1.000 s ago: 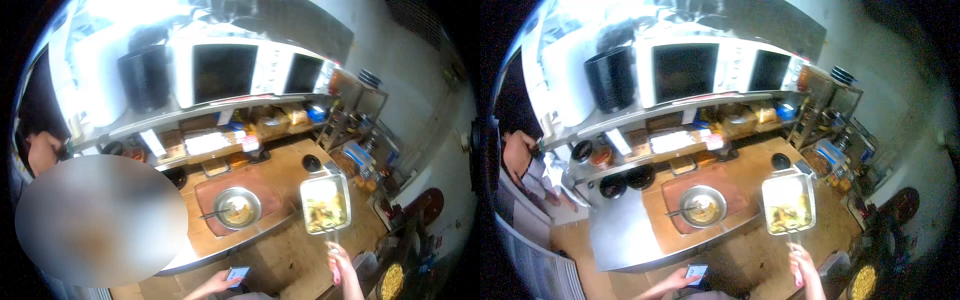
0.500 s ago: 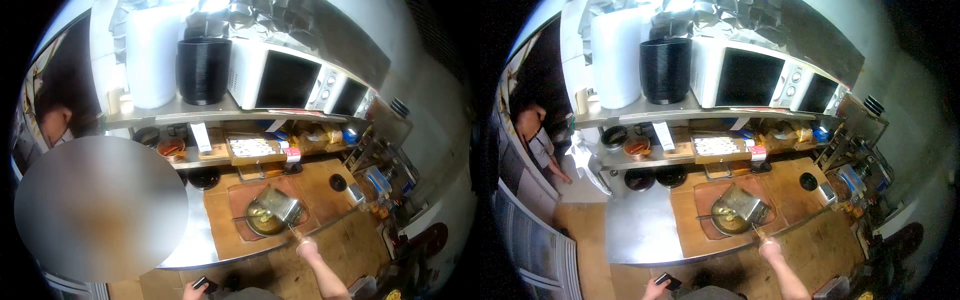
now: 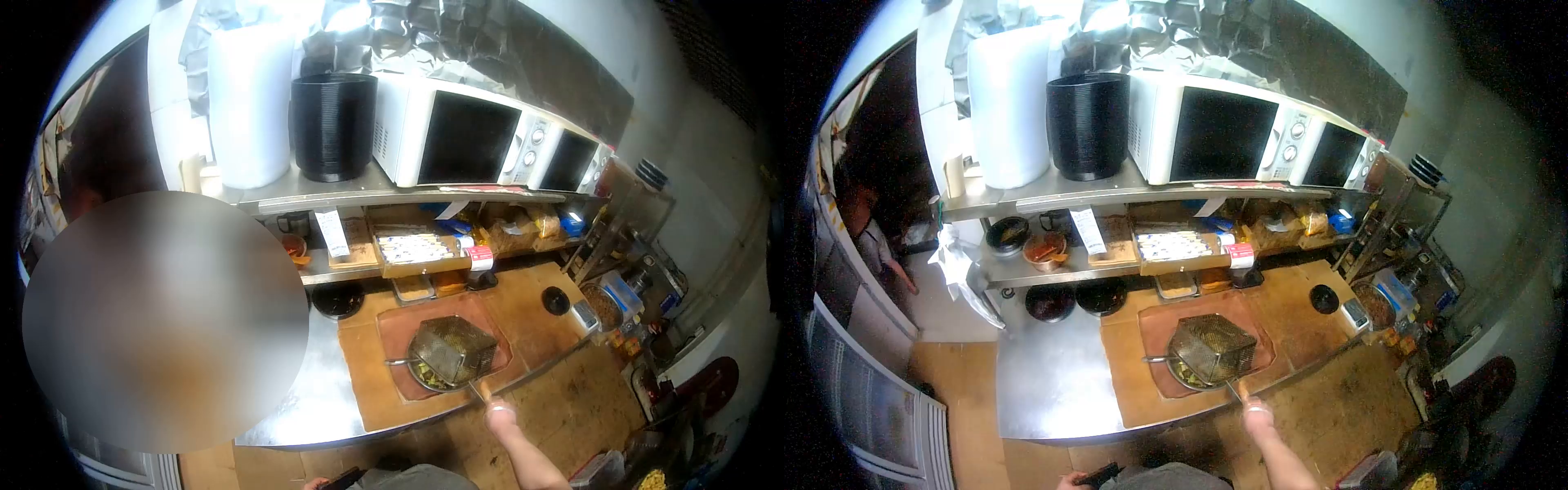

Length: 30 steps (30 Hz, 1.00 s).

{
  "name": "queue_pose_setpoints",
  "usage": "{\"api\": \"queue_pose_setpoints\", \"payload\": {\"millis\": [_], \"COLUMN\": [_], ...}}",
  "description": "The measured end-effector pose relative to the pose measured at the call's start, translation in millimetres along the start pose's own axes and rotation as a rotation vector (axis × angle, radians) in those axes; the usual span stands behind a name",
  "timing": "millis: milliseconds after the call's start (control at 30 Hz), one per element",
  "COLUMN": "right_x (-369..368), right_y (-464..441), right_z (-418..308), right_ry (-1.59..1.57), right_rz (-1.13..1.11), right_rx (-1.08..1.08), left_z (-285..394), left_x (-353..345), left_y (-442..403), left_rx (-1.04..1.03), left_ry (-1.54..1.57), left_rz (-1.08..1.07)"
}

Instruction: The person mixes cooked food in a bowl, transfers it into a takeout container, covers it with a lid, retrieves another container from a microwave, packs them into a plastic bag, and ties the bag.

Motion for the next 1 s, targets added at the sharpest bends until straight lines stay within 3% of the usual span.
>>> {"api": "queue_pose_setpoints", "payload": {"millis": [67,133,167,233,267,433,567,733,800,1000], "right_x": [1,6,5,0,-3,1,-12,19,18,-28], "right_y": [-1,-5,-2,1,-5,-3,-7,8,2,-14], "right_z": [5,8,6,7,10,10,17,7,9,21], "right_ry": [-0.014,-0.022,-0.006,0.008,0.053,0.125,0.085,0.105,0.104,0.119], "right_rz": [-0.027,-0.036,0.013,0.044,0.034,-0.025,0.055,-0.016,0.048,-0.061], "right_rx": [-0.012,-0.016,0.013,0.039,0.059,0.037,0.072,0.027,0.118,0.028], "left_z": [-6,-8,-12,-44,-98,-75,-54,-33,-26,-9], "left_x": [-9,-26,-30,-39,-47,-44,-41,-40,-39,-37], "left_y": [4,0,-8,-15,-30,-27,-35,-43,-46,-49], "left_rx": [0.029,0.302,0.295,0.367,0.277,0.337,0.317,0.297,0.288,0.271], "left_ry": [0.066,-0.033,-0.028,-0.326,-0.236,-0.235,-0.245,-0.259,-0.272,-0.289], "left_rz": [-0.080,-0.287,-0.286,-0.289,-0.297,-0.290,-0.295,-0.308,-0.315,-0.334]}}
Point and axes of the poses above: each hand's wrist, its own y-axis away from the middle knuckle, its own x-axis out of the back of the hand, z = x × y, the point moved 4 cm from there along -y, towards the middle knuckle, and after that the axes turned 2 degrees about -y, right-handed, at the moved point
